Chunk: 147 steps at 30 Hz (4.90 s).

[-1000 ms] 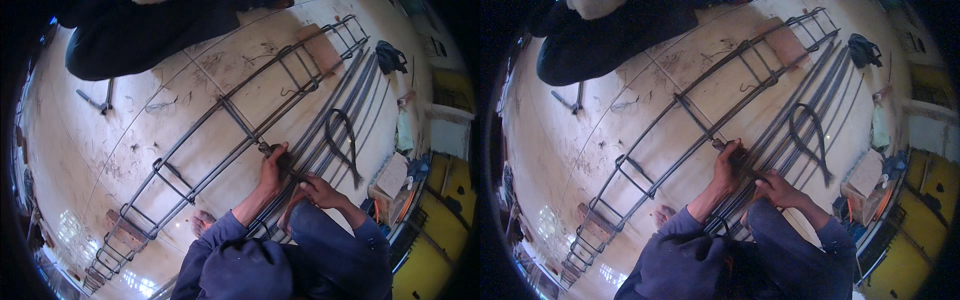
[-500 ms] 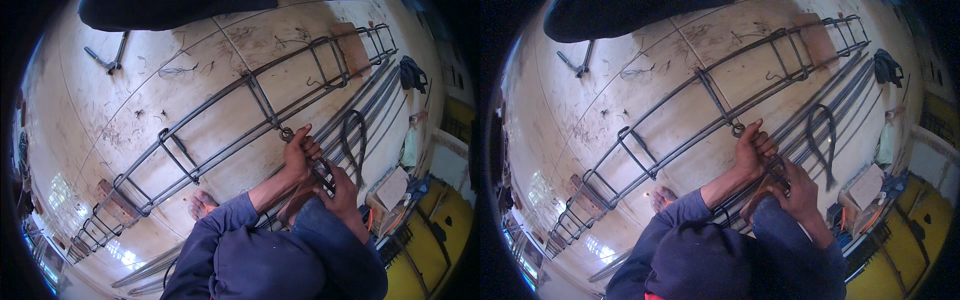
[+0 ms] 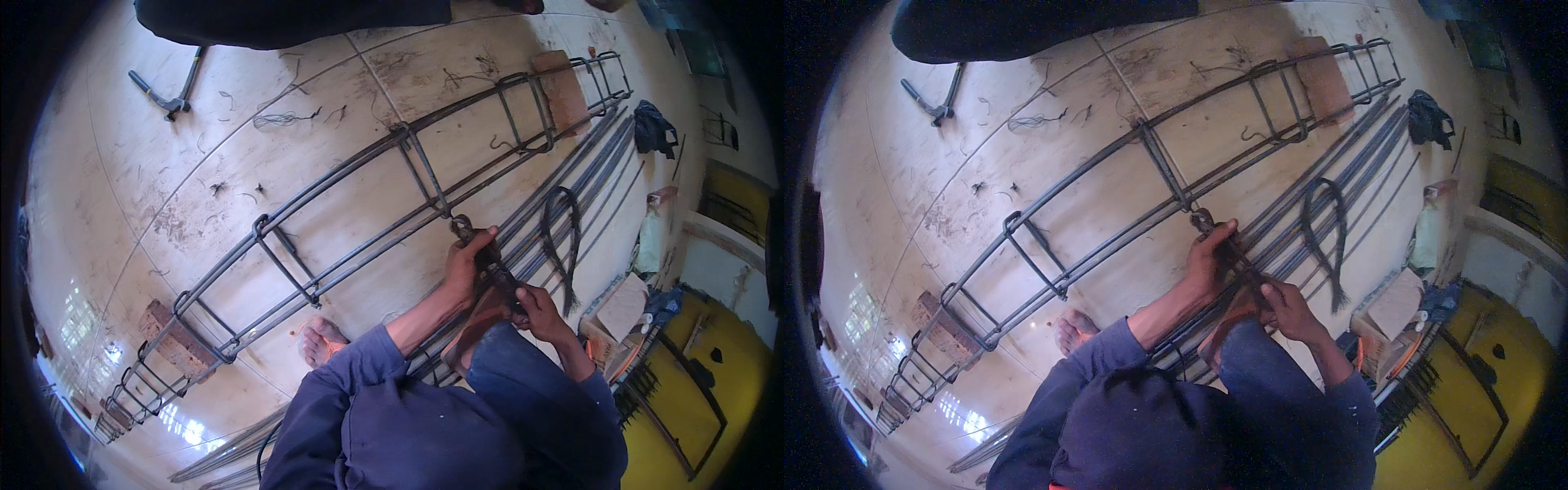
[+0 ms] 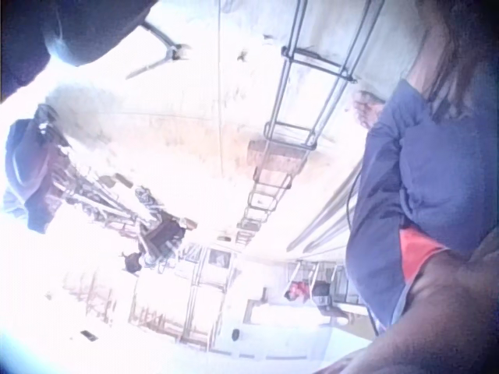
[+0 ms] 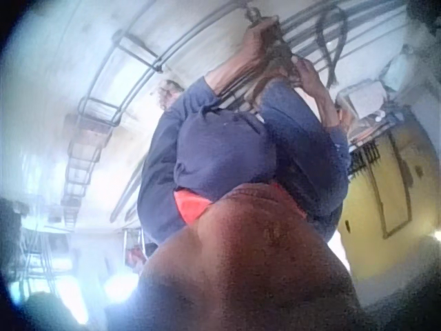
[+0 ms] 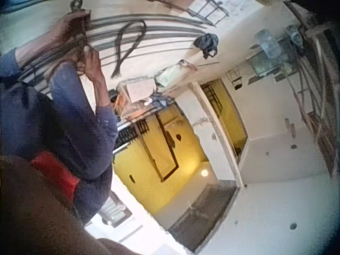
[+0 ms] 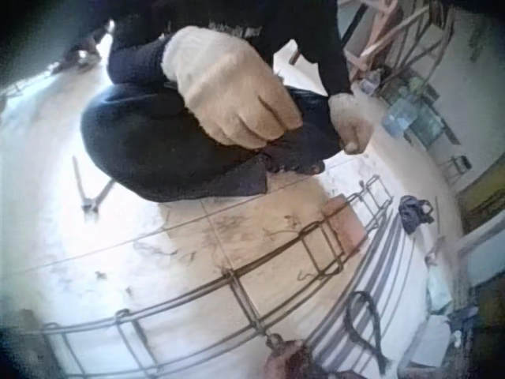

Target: The person assembles a metal ladder-like frame on the floor by tying intersecting metal rods together with wire. They use pliers to twist and secure the wire at each junction point.

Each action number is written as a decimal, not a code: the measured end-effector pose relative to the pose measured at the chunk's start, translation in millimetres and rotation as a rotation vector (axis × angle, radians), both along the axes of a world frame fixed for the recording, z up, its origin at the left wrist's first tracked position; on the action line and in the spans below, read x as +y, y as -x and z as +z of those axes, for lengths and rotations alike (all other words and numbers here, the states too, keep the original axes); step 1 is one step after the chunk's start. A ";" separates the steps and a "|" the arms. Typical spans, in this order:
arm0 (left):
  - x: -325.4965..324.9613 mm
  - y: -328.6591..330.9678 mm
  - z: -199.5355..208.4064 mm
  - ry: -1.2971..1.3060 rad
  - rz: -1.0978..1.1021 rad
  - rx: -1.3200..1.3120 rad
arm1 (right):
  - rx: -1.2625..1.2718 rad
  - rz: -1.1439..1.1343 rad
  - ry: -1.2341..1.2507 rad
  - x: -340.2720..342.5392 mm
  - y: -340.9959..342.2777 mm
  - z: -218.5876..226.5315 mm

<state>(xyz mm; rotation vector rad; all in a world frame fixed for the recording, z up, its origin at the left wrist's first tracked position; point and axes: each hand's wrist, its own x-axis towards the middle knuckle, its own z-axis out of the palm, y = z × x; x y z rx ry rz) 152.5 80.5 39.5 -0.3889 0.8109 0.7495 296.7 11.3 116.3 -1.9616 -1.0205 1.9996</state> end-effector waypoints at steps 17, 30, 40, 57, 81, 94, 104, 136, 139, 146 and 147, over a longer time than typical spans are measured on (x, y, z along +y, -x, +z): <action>10.1 -7.8 11.0 0.148 0.144 -0.086 | -1.038 0.713 -0.730 -8.3 55.7 -0.9; 5.1 1.4 5.0 0.048 -0.132 0.146 | 0.289 -0.038 0.148 -3.9 -3.9 -37.4; 7.3 -4.2 -11.1 -0.057 0.073 -0.172 | 0.373 -0.151 0.259 16.8 -12.2 -32.8; 2.7 -6.9 0.7 0.007 -0.036 0.364 | 0.235 -0.092 0.312 11.2 -9.9 -35.8; -0.6 -13.8 -7.5 -0.042 -0.162 0.469 | -0.282 0.251 -0.524 -26.6 1.3 -65.8; 8.2 -18.6 -7.8 -0.041 0.127 -0.061 | 0.071 -0.022 0.047 16.9 -23.3 -31.3; 7.8 -28.9 -5.6 0.007 0.154 0.146 | -0.857 0.606 -0.676 -16.5 11.7 -29.5; 5.7 -12.4 -1.4 -0.093 -0.058 0.462 | -0.351 0.326 -0.487 -16.6 7.1 -48.0; 1.0 -7.6 -1.5 -0.142 -0.037 0.445 | 0.080 -0.002 0.032 -11.0 -9.4 -42.8; 7.6 -10.4 -5.2 -0.019 0.123 -0.023 | 0.669 -0.410 0.605 -0.3 -30.6 -48.8; 6.3 -9.4 -9.1 -0.088 0.090 -0.057 | 0.535 -0.331 0.503 0.7 -29.9 -48.4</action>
